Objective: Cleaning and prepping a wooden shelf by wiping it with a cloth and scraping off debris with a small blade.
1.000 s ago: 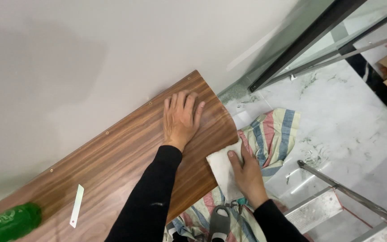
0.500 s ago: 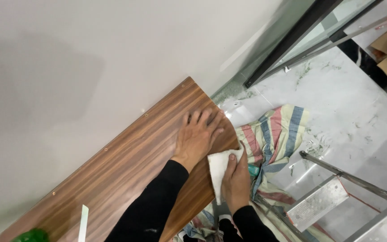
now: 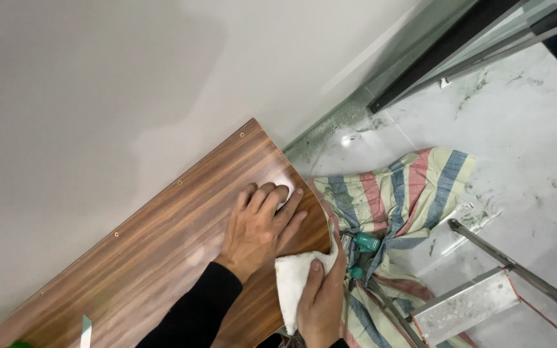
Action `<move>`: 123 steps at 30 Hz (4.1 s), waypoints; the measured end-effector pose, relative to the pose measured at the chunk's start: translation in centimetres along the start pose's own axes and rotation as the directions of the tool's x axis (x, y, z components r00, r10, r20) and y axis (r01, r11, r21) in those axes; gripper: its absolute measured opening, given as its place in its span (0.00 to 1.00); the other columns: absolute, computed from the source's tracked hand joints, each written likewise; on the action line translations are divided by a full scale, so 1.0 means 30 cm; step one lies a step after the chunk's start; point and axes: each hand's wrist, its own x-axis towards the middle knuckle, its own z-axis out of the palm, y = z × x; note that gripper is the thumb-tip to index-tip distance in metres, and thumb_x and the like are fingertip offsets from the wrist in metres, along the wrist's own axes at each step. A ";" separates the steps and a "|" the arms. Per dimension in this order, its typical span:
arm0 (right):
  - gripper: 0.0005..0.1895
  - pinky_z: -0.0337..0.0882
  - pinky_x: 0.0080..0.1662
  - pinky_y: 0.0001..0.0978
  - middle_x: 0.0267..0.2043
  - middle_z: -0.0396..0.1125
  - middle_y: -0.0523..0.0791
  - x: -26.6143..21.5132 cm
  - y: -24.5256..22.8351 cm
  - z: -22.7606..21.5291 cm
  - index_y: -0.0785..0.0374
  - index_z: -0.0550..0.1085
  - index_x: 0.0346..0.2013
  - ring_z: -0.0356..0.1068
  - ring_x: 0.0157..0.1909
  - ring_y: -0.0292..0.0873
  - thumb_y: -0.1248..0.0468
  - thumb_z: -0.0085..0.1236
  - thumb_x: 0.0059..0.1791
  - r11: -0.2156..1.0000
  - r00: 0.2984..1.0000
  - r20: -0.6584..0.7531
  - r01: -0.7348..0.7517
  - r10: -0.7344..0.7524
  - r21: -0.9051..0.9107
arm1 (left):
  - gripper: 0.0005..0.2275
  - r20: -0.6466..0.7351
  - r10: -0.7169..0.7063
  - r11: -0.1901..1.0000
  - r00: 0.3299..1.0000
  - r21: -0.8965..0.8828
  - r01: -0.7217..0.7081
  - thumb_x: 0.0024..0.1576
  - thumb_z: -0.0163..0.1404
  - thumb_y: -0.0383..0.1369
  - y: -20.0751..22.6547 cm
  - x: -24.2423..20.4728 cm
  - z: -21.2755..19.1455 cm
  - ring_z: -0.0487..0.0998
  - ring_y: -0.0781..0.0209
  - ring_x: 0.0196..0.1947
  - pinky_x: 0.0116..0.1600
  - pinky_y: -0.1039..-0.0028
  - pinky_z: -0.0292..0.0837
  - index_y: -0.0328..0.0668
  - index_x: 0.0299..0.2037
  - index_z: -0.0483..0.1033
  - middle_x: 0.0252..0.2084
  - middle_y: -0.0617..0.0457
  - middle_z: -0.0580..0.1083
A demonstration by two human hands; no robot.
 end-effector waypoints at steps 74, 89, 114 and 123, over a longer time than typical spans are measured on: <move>0.33 0.74 0.70 0.63 0.95 0.46 0.49 -0.394 -0.242 0.425 0.57 0.68 0.83 0.44 0.94 0.57 0.48 0.49 0.65 0.511 0.472 0.768 0.830 -0.433 -0.223 | 0.08 -0.227 -0.944 0.239 0.240 0.032 0.970 0.67 0.64 0.37 0.002 -1.181 -0.598 0.79 0.41 0.56 0.61 0.51 0.71 0.46 0.52 0.90 0.55 0.48 0.83; 0.18 0.83 0.56 0.35 0.64 0.78 0.44 -0.329 -0.342 0.205 0.58 0.86 0.64 0.79 0.55 0.41 0.57 0.65 0.61 0.983 0.836 0.527 0.073 -0.153 0.169 | 0.11 -0.033 -0.997 0.083 0.077 -0.440 0.894 0.63 0.69 0.33 0.101 -0.943 -0.519 0.85 0.60 0.40 0.51 0.68 0.78 0.49 0.50 0.79 0.43 0.58 0.84; 0.03 0.77 0.33 0.41 0.30 0.78 0.52 0.239 -0.303 -0.113 0.59 0.93 0.38 0.81 0.32 0.53 0.66 0.76 0.53 0.929 0.960 0.077 0.280 -0.269 -0.242 | 0.20 0.129 -0.660 0.638 0.740 -0.425 0.642 0.63 0.56 0.17 0.329 0.018 -0.172 0.87 0.27 0.55 0.55 0.43 0.88 0.39 0.66 0.83 0.54 0.39 0.81; 0.24 0.81 0.39 0.54 0.50 0.79 0.59 0.246 -0.416 -0.158 0.69 0.87 0.62 0.82 0.45 0.66 0.53 0.72 0.59 0.906 0.934 0.280 0.305 -0.223 -0.294 | 0.13 0.378 -0.801 0.079 0.464 -0.702 0.708 0.64 0.68 0.25 0.201 -0.006 -0.113 0.92 0.63 0.41 0.47 0.72 0.92 0.39 0.59 0.86 0.44 0.49 0.88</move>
